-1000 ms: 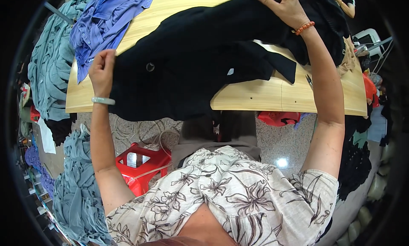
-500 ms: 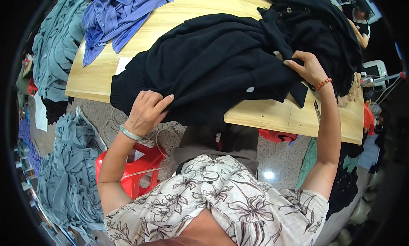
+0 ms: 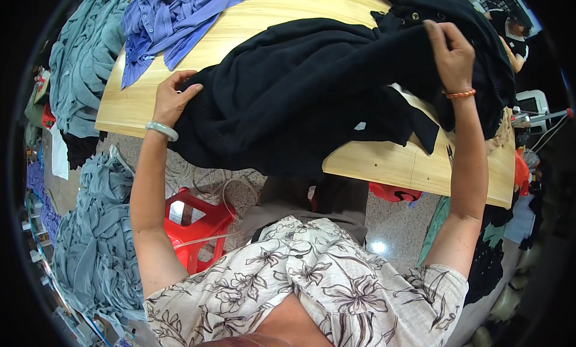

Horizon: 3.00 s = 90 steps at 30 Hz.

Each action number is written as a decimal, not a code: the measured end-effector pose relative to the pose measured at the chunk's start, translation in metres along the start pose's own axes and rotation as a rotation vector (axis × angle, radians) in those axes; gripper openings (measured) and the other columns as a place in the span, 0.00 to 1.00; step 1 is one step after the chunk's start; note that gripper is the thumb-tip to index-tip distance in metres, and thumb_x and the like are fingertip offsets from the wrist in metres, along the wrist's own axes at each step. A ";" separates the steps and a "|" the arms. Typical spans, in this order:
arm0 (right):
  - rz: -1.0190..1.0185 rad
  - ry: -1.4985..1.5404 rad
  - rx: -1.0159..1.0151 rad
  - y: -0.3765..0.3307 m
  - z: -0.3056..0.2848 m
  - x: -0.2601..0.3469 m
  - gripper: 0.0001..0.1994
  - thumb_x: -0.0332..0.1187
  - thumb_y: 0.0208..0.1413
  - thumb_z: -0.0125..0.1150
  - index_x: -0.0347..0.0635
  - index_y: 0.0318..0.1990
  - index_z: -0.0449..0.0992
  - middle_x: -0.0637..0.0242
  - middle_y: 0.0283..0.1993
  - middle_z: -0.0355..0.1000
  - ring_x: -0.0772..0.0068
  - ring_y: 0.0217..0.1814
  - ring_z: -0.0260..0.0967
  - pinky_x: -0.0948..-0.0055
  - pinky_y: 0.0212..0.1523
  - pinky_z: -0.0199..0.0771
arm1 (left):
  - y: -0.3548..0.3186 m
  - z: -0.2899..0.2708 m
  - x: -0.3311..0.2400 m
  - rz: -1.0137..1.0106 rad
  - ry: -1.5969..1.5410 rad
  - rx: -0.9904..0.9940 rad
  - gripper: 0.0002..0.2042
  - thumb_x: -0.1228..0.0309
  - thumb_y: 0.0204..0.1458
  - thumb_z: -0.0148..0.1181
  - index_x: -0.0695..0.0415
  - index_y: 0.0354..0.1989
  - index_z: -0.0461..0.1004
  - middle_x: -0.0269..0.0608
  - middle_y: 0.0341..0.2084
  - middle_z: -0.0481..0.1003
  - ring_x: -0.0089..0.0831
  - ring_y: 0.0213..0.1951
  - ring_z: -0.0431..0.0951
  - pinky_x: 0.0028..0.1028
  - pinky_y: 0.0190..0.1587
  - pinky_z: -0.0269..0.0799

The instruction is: Inspect and trim loose threads from black sweaters using scissors.

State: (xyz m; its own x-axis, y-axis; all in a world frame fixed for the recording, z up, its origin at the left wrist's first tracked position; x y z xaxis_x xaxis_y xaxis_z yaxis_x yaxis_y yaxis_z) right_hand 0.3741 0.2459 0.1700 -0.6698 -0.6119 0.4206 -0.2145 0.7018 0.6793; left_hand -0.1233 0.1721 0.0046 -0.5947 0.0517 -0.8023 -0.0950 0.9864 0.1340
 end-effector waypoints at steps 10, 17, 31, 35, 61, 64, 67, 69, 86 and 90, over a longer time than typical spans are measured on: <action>0.031 -0.321 0.444 -0.043 0.032 0.005 0.17 0.41 0.51 0.69 0.46 0.46 0.76 0.66 0.37 0.72 0.69 0.38 0.73 0.71 0.41 0.75 | -0.074 0.020 -0.135 0.534 -0.058 -0.050 0.15 0.86 0.39 0.62 0.61 0.38 0.73 0.45 0.33 0.71 0.42 0.39 0.73 0.31 0.43 0.70; -0.471 -0.217 0.427 -0.040 0.110 0.106 0.34 0.29 0.46 0.69 0.53 0.64 0.65 0.63 0.61 0.65 0.58 0.60 0.64 0.63 0.59 0.67 | -0.114 0.075 -0.175 0.999 0.194 0.058 0.15 0.82 0.35 0.61 0.63 0.36 0.74 0.44 0.32 0.69 0.43 0.38 0.75 0.37 0.42 0.73; -0.100 -0.117 0.183 -0.018 0.153 0.036 0.11 0.36 0.58 0.61 0.43 0.45 0.76 0.63 0.42 0.76 0.63 0.43 0.75 0.70 0.46 0.74 | -0.033 -0.028 -0.044 0.207 -0.011 -0.562 0.10 0.77 0.55 0.59 0.62 0.45 0.73 0.41 0.34 0.72 0.31 0.39 0.73 0.28 0.43 0.69; -0.019 0.089 0.350 -0.060 0.112 0.046 0.21 0.37 0.54 0.66 0.44 0.55 0.72 0.63 0.48 0.73 0.66 0.49 0.72 0.71 0.52 0.71 | -0.065 -0.008 -0.048 0.256 0.178 -0.453 0.16 0.74 0.52 0.64 0.61 0.49 0.72 0.45 0.43 0.71 0.39 0.46 0.71 0.32 0.49 0.67; -0.422 -0.202 -0.223 0.122 0.074 0.061 0.25 0.30 0.53 0.60 0.40 0.60 0.65 0.45 0.60 0.63 0.44 0.62 0.61 0.61 0.62 0.64 | 0.061 -0.074 -0.050 0.299 -0.262 -0.524 0.11 0.71 0.59 0.59 0.65 0.46 0.74 0.34 0.34 0.76 0.18 0.34 0.72 0.19 0.41 0.68; -0.367 -0.152 0.017 0.074 0.111 0.053 0.29 0.32 0.54 0.62 0.40 0.63 0.62 0.47 0.62 0.62 0.44 0.64 0.60 0.60 0.64 0.62 | 0.068 -0.054 -0.009 0.250 -0.016 -0.605 0.18 0.69 0.54 0.64 0.63 0.50 0.72 0.39 0.38 0.73 0.27 0.41 0.72 0.23 0.43 0.69; -0.453 -0.121 0.181 0.012 0.138 0.035 0.16 0.33 0.56 0.61 0.42 0.52 0.74 0.60 0.42 0.76 0.57 0.49 0.73 0.63 0.50 0.74 | 0.023 -0.004 -0.032 0.285 -0.083 -0.276 0.18 0.70 0.54 0.64 0.60 0.52 0.72 0.40 0.45 0.72 0.30 0.48 0.73 0.29 0.47 0.71; -0.273 -0.224 0.466 -0.021 0.158 0.022 0.18 0.39 0.55 0.63 0.46 0.53 0.75 0.64 0.48 0.74 0.60 0.55 0.68 0.64 0.55 0.68 | 0.011 0.012 -0.040 0.272 0.149 -0.087 0.17 0.72 0.51 0.65 0.59 0.50 0.74 0.42 0.43 0.73 0.35 0.47 0.74 0.30 0.48 0.70; -0.202 -0.047 0.725 -0.065 0.193 0.059 0.17 0.48 0.51 0.67 0.45 0.40 0.77 0.67 0.37 0.73 0.64 0.40 0.71 0.66 0.47 0.68 | -0.031 0.009 -0.034 0.146 0.310 0.227 0.18 0.74 0.45 0.68 0.62 0.44 0.72 0.41 0.32 0.71 0.34 0.35 0.73 0.27 0.39 0.68; -0.146 0.144 0.803 -0.074 0.170 0.063 0.16 0.43 0.48 0.71 0.42 0.32 0.74 0.66 0.30 0.73 0.65 0.30 0.72 0.69 0.35 0.70 | -0.032 0.003 -0.056 0.002 -0.232 0.192 0.10 0.78 0.53 0.61 0.61 0.42 0.72 0.30 0.31 0.72 0.17 0.34 0.69 0.18 0.38 0.64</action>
State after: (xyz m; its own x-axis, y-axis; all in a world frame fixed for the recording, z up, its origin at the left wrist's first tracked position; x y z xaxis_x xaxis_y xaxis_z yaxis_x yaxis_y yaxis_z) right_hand 0.2264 0.2174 0.0439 -0.5103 -0.7193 0.4713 -0.7709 0.6255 0.1201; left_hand -0.0844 0.1384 0.0431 -0.3941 0.0665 -0.9167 0.0721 0.9965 0.0414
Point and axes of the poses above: each hand's wrist, its own y-axis towards the middle knuckle, its own z-axis out of the palm, x = y × z, the point moved 6 cm from there along y, towards the middle knuckle
